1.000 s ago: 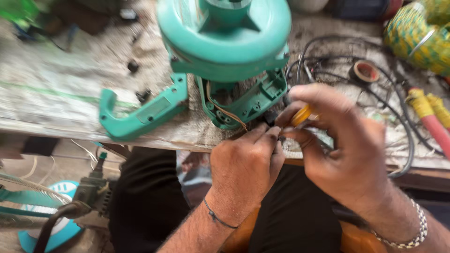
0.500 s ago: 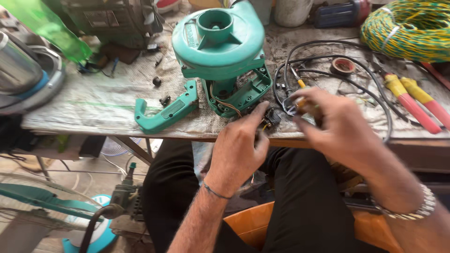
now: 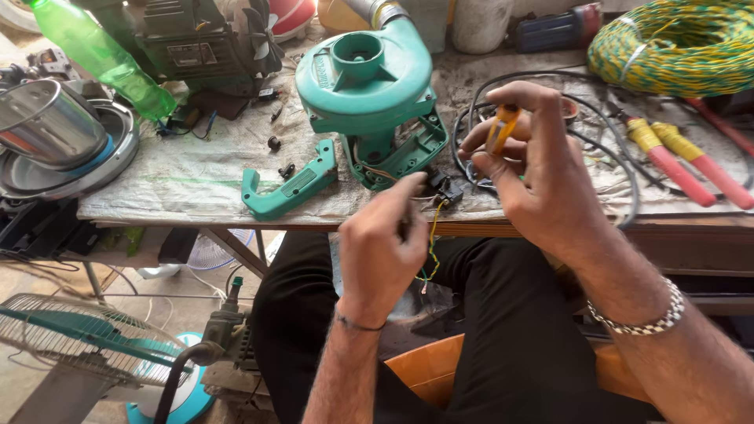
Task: The person repairs a small black electrical switch by stripping wire ends, twisting them together, and securing them to the switch terminals using pliers and a screwdriver. The person works on a workbench with a disassembled green leaf blower nearby.
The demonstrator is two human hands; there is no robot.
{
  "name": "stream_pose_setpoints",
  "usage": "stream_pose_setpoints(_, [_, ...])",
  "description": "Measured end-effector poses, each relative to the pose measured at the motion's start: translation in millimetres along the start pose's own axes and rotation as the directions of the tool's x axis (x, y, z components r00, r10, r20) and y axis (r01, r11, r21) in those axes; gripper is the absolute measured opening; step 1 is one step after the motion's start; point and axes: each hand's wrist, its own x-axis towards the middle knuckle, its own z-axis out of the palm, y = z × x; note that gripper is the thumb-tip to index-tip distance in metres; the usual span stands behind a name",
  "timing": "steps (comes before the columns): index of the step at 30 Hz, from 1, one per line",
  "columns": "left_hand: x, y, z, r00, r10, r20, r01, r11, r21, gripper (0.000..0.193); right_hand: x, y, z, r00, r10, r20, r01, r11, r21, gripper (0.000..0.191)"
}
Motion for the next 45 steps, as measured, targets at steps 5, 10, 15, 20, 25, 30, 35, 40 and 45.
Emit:
stream_pose_setpoints(5, [-4.6, -13.6, -12.6, 0.965, -0.160, -0.207, 0.158, 0.987, -0.029, 0.027, -3.5, -2.2, -2.2, 1.000, -0.030, 0.004, 0.030, 0.999, 0.012, 0.057])
stream_pose_setpoints(10, [-9.8, -24.1, -10.0, 0.978, -0.104, -0.181, 0.101, 0.994, -0.030, 0.022, -11.9, -3.2, -3.5, 0.999, 0.000, -0.033, 0.002, 0.999, 0.053, 0.057])
stream_pose_setpoints(15, [-5.3, -29.2, -19.0, 0.990, -0.135, -0.035, 0.133, 0.989, -0.058, 0.011, -15.0, 1.8, -4.1, 0.999, -0.038, -0.032, 0.040, 0.996, 0.079, 0.052])
stream_pose_setpoints(20, [1.6, -26.5, -35.5, 0.932, -0.274, 0.236, 0.248, 0.960, 0.133, 0.018, -15.4, 5.6, -5.6, 0.996, -0.089, -0.020, 0.090, 0.992, 0.093, 0.048])
stream_pose_setpoints(25, [3.7, -25.3, -45.7, 0.856, -0.362, 0.369, 0.298, 0.929, 0.220, 0.020, -17.5, 5.2, -10.2, 0.998, -0.063, -0.028, 0.065, 0.995, 0.079, 0.049])
stream_pose_setpoints(30, [3.4, -25.8, -42.6, 0.917, -0.215, 0.337, 0.195, 0.976, 0.094, 0.015, -15.7, 6.0, -17.8, 0.992, -0.129, -0.004, 0.129, 0.991, 0.026, 0.049])
stream_pose_setpoints(35, [0.4, -19.6, -24.4, 0.943, -0.304, 0.137, 0.261, 0.929, 0.262, 0.023, -18.8, 7.5, -18.7, 0.994, -0.107, -0.007, 0.107, 0.992, 0.067, 0.048])
stream_pose_setpoints(40, [-2.2, -20.7, -21.7, 0.942, -0.296, 0.160, 0.262, 0.943, 0.202, 0.014, -22.2, 2.5, -15.9, 0.994, -0.111, 0.012, 0.109, 0.989, 0.099, 0.051])
stream_pose_setpoints(45, [0.1, -21.0, -28.9, 0.930, -0.280, 0.237, 0.263, 0.960, 0.099, 0.012, -20.7, -2.2, -15.9, 0.997, -0.060, 0.058, 0.057, 0.997, 0.044, 0.055])
